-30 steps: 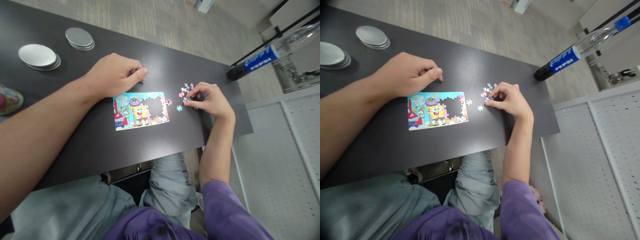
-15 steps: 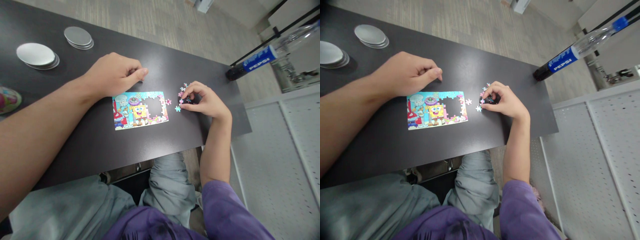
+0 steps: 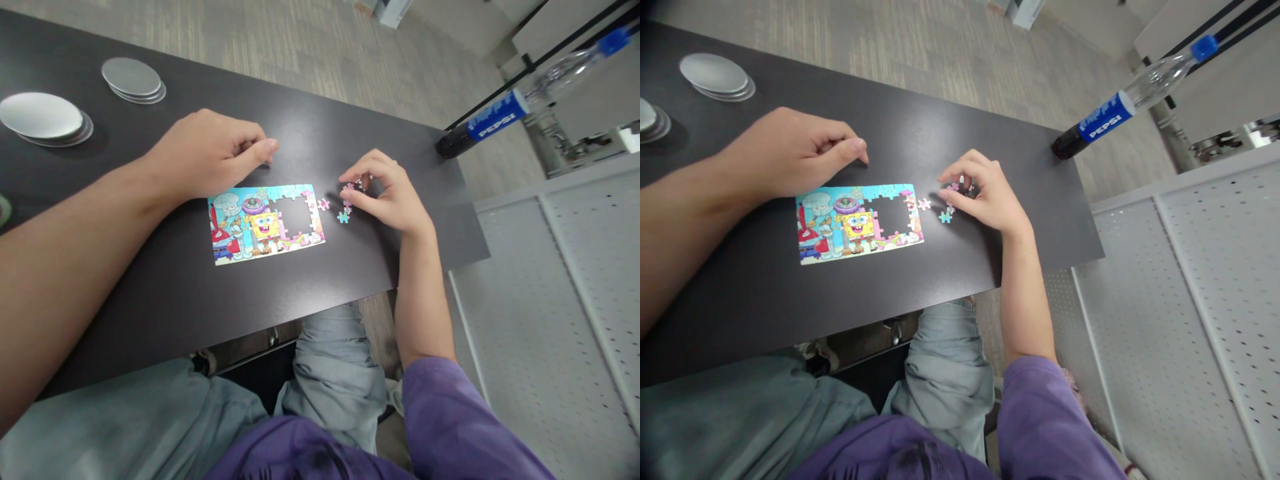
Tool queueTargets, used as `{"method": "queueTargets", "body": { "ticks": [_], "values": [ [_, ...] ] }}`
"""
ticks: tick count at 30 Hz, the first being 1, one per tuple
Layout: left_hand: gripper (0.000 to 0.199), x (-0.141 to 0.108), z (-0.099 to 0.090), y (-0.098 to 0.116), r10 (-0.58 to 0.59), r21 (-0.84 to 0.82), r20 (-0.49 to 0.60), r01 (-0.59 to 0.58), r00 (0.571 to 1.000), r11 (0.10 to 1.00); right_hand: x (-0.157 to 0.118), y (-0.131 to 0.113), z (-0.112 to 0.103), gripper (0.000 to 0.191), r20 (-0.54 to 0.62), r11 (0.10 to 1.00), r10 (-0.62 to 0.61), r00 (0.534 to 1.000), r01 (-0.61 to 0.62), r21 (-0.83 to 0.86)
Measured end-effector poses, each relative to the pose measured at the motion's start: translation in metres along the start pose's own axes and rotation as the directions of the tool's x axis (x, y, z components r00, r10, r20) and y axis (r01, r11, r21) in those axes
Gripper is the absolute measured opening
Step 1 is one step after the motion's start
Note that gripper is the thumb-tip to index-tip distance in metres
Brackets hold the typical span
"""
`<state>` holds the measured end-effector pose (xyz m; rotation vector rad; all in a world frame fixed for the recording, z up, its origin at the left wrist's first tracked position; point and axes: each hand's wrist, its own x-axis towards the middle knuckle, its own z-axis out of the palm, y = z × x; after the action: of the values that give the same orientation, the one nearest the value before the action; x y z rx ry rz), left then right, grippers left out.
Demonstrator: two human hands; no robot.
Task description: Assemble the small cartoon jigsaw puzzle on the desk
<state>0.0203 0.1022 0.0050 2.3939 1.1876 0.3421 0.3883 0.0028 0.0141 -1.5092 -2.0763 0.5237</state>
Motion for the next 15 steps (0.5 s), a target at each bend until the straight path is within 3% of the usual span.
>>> {"method": "queueTargets", "body": {
  "ticks": [5,11,15],
  "values": [
    [0.084,0.001,0.001,-0.002,0.0,0.001,-0.008,0.0,1.0,1.0,0.001,0.031,-0.005,0.024,-0.297,0.998,0.028,0.954,-0.044,-0.047],
    [0.074,0.002,0.003,-0.004,0.011,-0.008,-0.021,-0.011,1.0,1.0,0.0,0.04,-0.002,0.013,-0.217,0.996,0.058,0.974,-0.071,-0.051],
    [0.074,0.001,0.003,-0.006,0.029,-0.017,-0.026,-0.029,0.999,0.999,0.001,0.048,-0.003,0.011,-0.263,0.989,0.11,0.959,-0.132,-0.065]
  ]
}}
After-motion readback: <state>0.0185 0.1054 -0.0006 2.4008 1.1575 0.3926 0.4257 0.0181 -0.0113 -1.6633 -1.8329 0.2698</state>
